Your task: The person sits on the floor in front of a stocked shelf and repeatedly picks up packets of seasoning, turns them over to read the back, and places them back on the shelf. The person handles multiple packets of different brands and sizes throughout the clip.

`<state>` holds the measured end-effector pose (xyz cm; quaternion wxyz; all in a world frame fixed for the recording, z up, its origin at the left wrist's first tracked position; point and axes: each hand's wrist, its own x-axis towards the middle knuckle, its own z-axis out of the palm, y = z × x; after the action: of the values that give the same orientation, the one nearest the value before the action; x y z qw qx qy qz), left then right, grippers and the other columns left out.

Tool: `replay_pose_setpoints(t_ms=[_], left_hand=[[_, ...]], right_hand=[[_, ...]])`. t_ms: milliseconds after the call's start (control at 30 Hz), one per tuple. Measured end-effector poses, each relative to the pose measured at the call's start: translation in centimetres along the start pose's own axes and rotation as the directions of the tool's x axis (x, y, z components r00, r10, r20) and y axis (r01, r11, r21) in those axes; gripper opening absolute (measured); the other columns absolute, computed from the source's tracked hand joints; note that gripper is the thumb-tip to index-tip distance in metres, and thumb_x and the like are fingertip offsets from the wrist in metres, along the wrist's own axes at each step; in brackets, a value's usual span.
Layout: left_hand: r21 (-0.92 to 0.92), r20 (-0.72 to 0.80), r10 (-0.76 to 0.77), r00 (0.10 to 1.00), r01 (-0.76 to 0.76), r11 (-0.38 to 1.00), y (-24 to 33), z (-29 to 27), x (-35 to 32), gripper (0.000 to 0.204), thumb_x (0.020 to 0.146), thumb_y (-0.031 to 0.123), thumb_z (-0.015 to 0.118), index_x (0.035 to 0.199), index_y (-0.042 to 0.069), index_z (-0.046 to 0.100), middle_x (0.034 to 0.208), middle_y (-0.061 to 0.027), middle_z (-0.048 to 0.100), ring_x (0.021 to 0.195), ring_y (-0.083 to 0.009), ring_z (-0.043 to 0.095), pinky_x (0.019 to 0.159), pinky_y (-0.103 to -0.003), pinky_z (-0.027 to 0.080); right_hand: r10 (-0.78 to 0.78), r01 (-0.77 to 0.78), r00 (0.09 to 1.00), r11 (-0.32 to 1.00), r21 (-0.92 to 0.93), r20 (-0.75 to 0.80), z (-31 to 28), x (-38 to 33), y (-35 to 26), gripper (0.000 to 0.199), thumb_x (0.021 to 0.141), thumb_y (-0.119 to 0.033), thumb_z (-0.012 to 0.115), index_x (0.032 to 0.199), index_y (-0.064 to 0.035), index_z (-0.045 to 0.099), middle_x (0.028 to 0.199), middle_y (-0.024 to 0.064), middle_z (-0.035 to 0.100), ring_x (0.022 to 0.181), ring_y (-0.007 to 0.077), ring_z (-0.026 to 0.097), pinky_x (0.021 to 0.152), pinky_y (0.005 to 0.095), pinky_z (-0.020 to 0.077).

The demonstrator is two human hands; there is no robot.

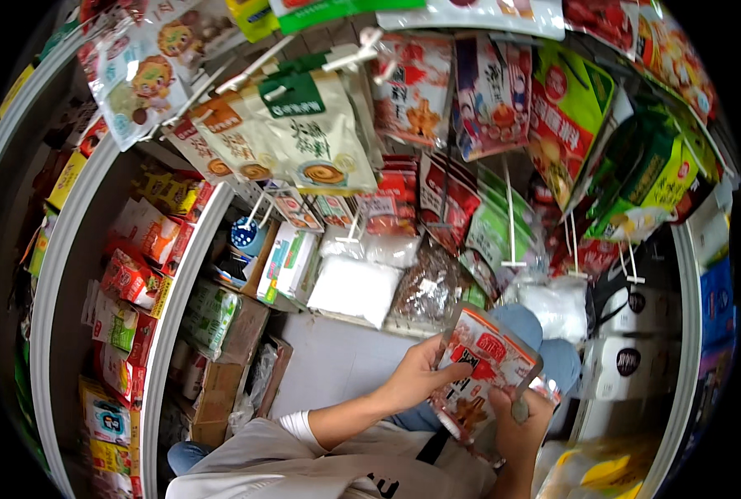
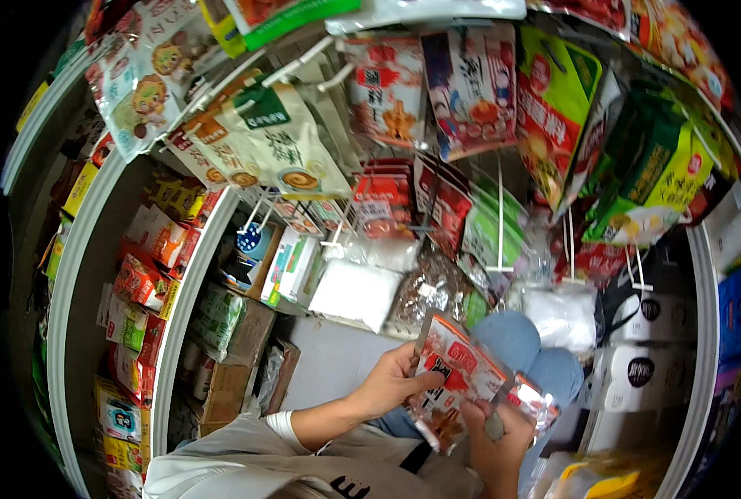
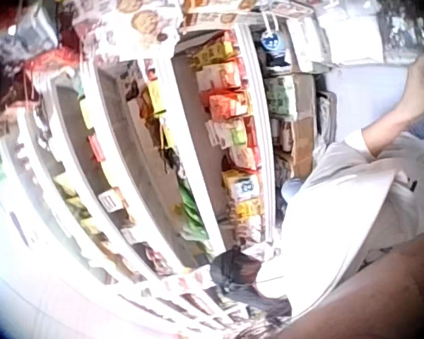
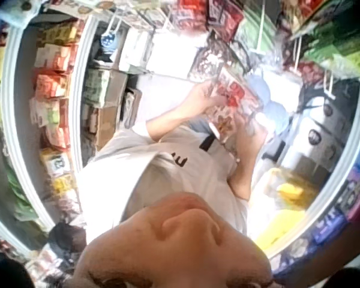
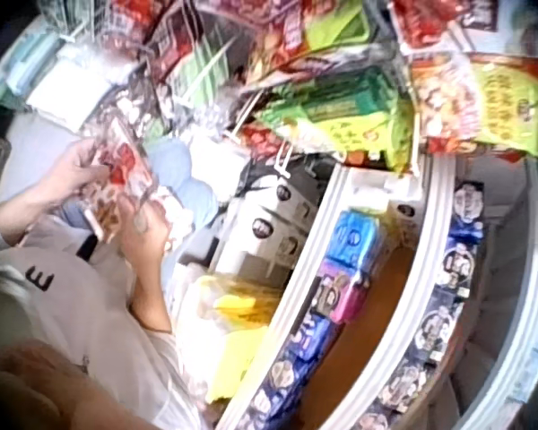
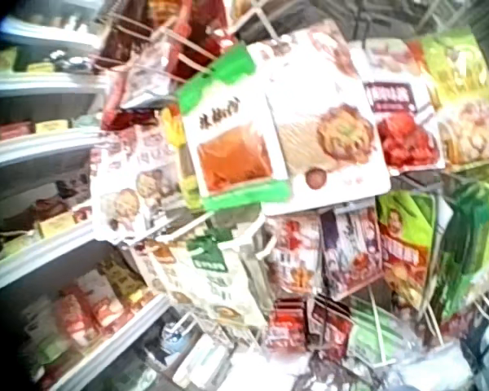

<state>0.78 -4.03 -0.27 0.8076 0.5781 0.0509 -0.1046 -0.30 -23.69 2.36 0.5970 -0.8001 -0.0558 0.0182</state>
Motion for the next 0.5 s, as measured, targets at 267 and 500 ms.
replay_pose_setpoints(t_ms=[267,500], left_hand=[[0.160,-0.276,0.681,0.678,-0.666,0.728,10.1,-2.8,4.4,0.027,0.096,0.008,0.063,0.121,-0.001,0.057,0.111,-0.0070,0.067,0.098,-0.0116,0.061,0.088,-0.028,0.049],[0.318,-0.296,0.820,0.490,-0.759,0.568,16.9,-3.9,7.3,0.019,0.096,0.013,0.065,0.110,0.000,0.062,0.101,-0.0039,0.068,0.089,-0.0070,0.060,0.081,-0.024,0.047]], right_hand=[[0.025,-0.025,1.000,0.972,0.232,0.006,1.1,0.4,-0.3,0.008,0.086,-0.001,0.064,0.083,0.0069,0.067,0.076,0.0099,0.068,0.070,0.0155,0.066,0.066,0.0266,0.0524],[0.099,-0.099,0.995,0.953,0.287,0.016,1.5,0.1,-0.2,0.006,0.085,0.003,0.063,0.084,0.0076,0.067,0.079,0.0119,0.069,0.070,0.0169,0.067,0.068,0.0281,0.0538]])
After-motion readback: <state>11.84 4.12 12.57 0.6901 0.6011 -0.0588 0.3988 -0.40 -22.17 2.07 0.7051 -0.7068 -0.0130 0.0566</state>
